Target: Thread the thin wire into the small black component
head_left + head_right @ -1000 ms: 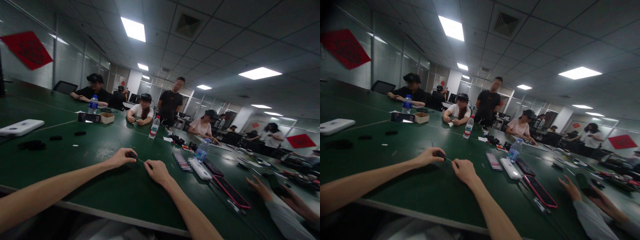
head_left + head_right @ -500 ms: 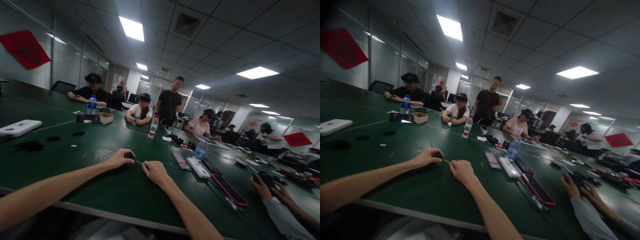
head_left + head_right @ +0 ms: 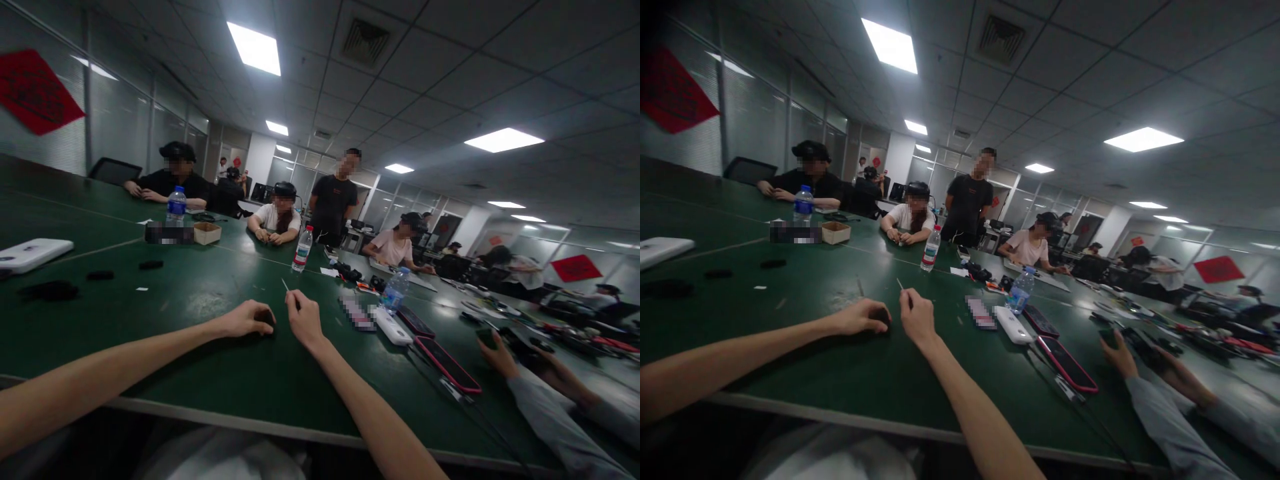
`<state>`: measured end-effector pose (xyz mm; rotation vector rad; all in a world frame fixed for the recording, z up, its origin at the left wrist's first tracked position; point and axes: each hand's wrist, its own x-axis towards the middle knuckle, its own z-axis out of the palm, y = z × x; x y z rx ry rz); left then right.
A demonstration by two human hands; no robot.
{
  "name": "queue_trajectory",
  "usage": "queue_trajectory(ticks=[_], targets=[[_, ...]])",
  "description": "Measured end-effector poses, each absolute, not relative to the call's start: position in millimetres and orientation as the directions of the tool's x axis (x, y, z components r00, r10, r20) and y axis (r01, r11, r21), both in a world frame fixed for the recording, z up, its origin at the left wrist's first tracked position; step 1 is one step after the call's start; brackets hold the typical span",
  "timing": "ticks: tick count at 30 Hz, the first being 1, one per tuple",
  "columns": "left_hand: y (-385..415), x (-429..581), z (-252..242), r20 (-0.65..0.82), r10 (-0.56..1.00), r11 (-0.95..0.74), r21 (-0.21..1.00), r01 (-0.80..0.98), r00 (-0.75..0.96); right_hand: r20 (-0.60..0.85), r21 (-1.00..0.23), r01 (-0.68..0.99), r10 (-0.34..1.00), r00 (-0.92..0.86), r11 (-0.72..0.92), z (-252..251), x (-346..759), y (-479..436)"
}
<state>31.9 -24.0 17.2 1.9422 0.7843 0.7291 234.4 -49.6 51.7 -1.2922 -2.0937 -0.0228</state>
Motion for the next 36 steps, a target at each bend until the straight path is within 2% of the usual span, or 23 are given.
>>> queue_trajectory(ticks=[2,6,11,17,26,36], targets=[[-24.9,33.7,17.7,0.207,0.781,-0.386,0.902,0.194,0.59,0.515,-0.293,0.811,0.798,-0.312,0.506,52.0,241.1,-46.6],[-20.4,31.4,14.9,0.256,0.826,-0.364,0.923,0.128,0.502,0.355,-0.218,0.849,0.85,-0.39,0.481,44.3,262.0,-44.2],[-14.8,28.7,9.2,0.251,0.848,-0.3,0.953,0.034,0.467,0.269,-0.192,0.837,0.848,-0.458,0.513,41.3,260.3,-43.8],[-20.1,27.7,13.3,0.251,0.861,-0.23,0.968,-0.102,0.442,0.267,-0.163,0.788,0.795,-0.544,0.594,41.5,248.5,-47.9],[-19.5,28.2,13.7,0.191,0.882,-0.118,0.975,-0.19,0.431,0.293,-0.108,0.837,0.822,-0.489,0.537,42.9,253.5,-47.7],[-12.6,27.0,5.5,0.194,0.878,-0.115,0.973,-0.199,0.438,0.281,-0.087,0.821,0.804,-0.523,0.564,50.3,251.4,-53.4]])
